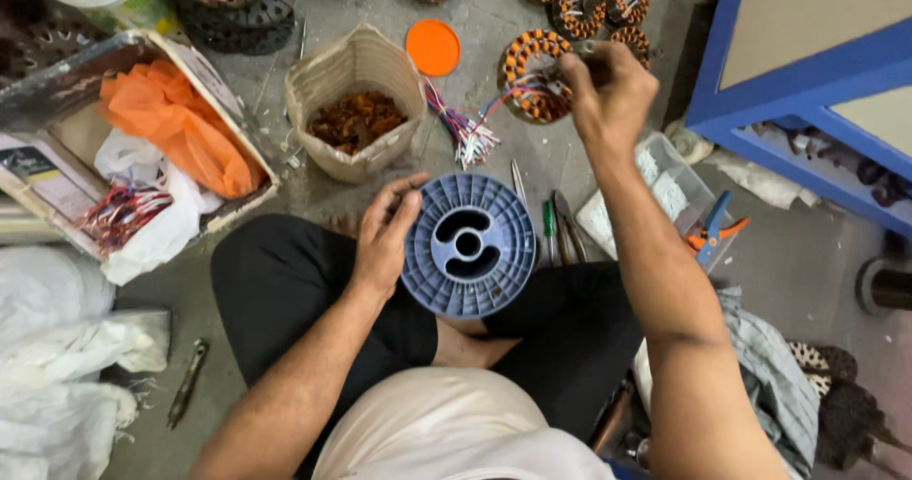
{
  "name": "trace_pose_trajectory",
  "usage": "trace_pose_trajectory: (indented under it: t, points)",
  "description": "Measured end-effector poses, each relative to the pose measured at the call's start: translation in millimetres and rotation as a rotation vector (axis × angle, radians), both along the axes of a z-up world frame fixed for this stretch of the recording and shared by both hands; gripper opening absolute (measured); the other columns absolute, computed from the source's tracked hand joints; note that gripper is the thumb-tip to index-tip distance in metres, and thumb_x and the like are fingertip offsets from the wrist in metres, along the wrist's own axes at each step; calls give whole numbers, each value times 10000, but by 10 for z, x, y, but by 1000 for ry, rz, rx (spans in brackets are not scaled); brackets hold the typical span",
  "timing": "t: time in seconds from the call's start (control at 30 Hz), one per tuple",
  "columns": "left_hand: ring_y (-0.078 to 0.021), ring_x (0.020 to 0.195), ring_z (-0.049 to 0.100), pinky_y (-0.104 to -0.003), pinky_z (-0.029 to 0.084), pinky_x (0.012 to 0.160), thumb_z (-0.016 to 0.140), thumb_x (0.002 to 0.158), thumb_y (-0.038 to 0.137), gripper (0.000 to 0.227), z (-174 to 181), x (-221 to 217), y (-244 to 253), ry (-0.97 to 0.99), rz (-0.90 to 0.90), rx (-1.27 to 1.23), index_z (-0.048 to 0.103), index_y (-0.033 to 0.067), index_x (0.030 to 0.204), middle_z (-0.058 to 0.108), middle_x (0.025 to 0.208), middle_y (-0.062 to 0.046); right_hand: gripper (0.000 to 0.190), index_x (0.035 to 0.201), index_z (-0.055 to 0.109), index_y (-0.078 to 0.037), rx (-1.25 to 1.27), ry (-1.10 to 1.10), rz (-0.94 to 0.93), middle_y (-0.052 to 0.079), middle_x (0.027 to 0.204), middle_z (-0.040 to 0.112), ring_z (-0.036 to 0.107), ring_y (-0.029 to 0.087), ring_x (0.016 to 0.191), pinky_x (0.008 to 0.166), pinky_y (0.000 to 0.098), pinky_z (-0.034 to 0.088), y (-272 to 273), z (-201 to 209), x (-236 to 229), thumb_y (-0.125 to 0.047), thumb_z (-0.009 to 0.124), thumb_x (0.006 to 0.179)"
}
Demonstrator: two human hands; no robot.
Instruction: The person sits on the floor and assembles an electrical stator by inserting and securing multi-colored wires into the copper windings. They use scissors to trim the wires and a small metal tool to tuck and secure the connections within the stator slots.
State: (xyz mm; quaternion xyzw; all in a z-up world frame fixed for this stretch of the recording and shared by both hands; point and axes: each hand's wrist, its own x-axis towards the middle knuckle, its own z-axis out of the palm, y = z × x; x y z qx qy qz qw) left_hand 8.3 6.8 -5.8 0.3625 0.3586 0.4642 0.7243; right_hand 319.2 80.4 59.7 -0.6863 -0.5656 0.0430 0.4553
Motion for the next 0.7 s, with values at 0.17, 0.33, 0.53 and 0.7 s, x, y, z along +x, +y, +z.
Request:
trace_pose_trajectory:
  t: [0.17, 0.33, 0.53, 0.7]
  points:
    - [-103, 1074, 637, -256, 503, 963, 570, 1043, 215, 360, 55, -30, 63, -49, -59, -57, 618, -16, 1314, 696, 1173, -50, 255, 955, 748, 11, -79, -160, -71, 176, 848, 759, 739, 289, 736, 704, 404, 574, 865, -803, 262, -197, 867, 866]
    - [-109, 1024, 655, -260, 515, 927, 562, 1040, 194, 376, 62, -39, 164, -124, -104, -160, 607, -34, 1336, 713, 1148, -83, 245, 934, 767, -14, -93, -223, -143, 183, 847, 769, 736, 361, 766, 721, 465, 558, 1458, -1391, 475, -226, 865, 858]
    - [-109, 970, 669, -261, 526, 878, 567, 1027, 184, 377, 38, 4, 223, -107, -126, -216, 608, -32, 1333, 727, 1102, -80, 239, 935, 767, -24, -172, -67, -154, 149, 852, 794, 783, 273, 763, 726, 393, 594, 1715, -1708, 610, -227, 850, 839]
    - [-101, 1006, 651, -251, 509, 907, 579, 1024, 173, 376, 47, 24, 202, -58, -89, -201, 608, -40, 1332, 709, 1122, -64, 287, 1050, 749, -8, -168, -56, 67, 150, 947, 791, 793, 253, 817, 742, 362, 614, 1568, -1608, 1023, -206, 851, 869]
